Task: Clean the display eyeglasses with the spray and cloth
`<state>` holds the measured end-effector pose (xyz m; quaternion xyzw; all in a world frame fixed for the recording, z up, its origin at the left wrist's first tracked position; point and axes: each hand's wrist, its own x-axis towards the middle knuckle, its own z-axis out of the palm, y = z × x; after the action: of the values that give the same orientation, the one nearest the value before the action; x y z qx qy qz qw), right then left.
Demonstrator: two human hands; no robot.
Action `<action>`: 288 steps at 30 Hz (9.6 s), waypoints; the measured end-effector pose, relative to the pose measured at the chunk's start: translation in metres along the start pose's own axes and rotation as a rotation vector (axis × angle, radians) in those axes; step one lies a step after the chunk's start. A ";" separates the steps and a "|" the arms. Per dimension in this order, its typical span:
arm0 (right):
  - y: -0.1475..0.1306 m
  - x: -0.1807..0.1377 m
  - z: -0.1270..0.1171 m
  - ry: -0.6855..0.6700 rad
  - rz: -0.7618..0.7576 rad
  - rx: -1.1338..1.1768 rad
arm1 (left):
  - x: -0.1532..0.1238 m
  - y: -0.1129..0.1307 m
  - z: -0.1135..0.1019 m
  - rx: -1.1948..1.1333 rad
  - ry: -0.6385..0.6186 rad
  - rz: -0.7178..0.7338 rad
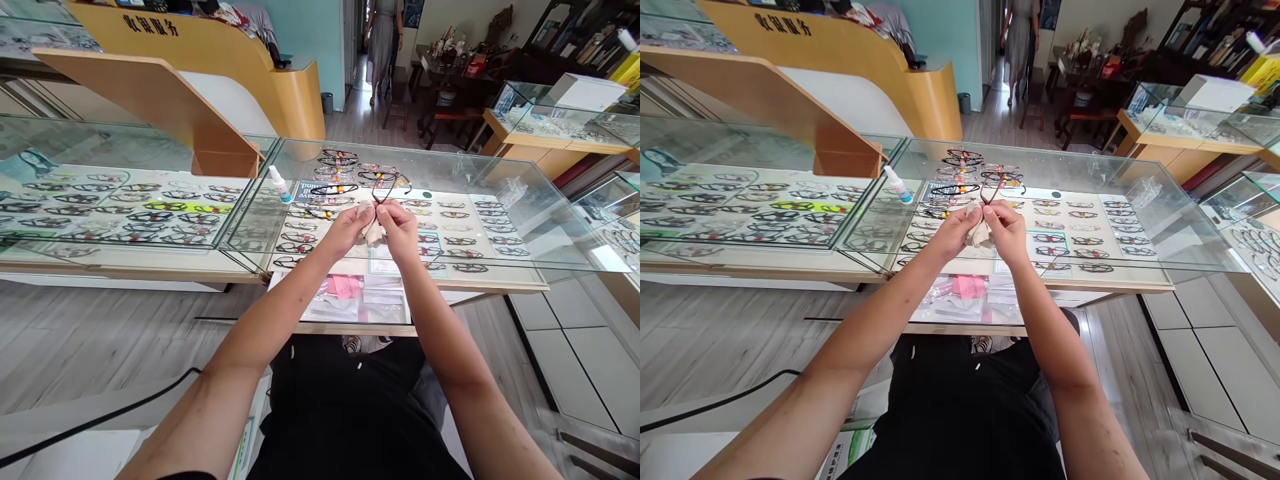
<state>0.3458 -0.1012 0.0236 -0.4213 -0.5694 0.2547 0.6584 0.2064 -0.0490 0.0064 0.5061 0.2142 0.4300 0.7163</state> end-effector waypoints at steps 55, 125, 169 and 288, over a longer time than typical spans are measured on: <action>0.003 -0.005 0.005 0.040 0.059 0.058 | -0.008 0.007 0.014 0.167 0.107 0.071; -0.125 0.005 -0.049 -0.765 0.461 0.252 | -0.125 0.128 0.026 1.100 0.077 0.673; -0.148 0.021 -0.016 0.143 -0.464 -0.493 | -0.064 0.170 0.030 0.944 0.382 1.055; -0.003 0.009 0.003 0.391 -0.017 -0.037 | -0.009 0.029 -0.030 1.053 0.595 0.955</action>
<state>0.3449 -0.0944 0.0307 -0.4698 -0.4388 0.1522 0.7507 0.1671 -0.0371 0.0197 0.6808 0.3325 0.6520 0.0300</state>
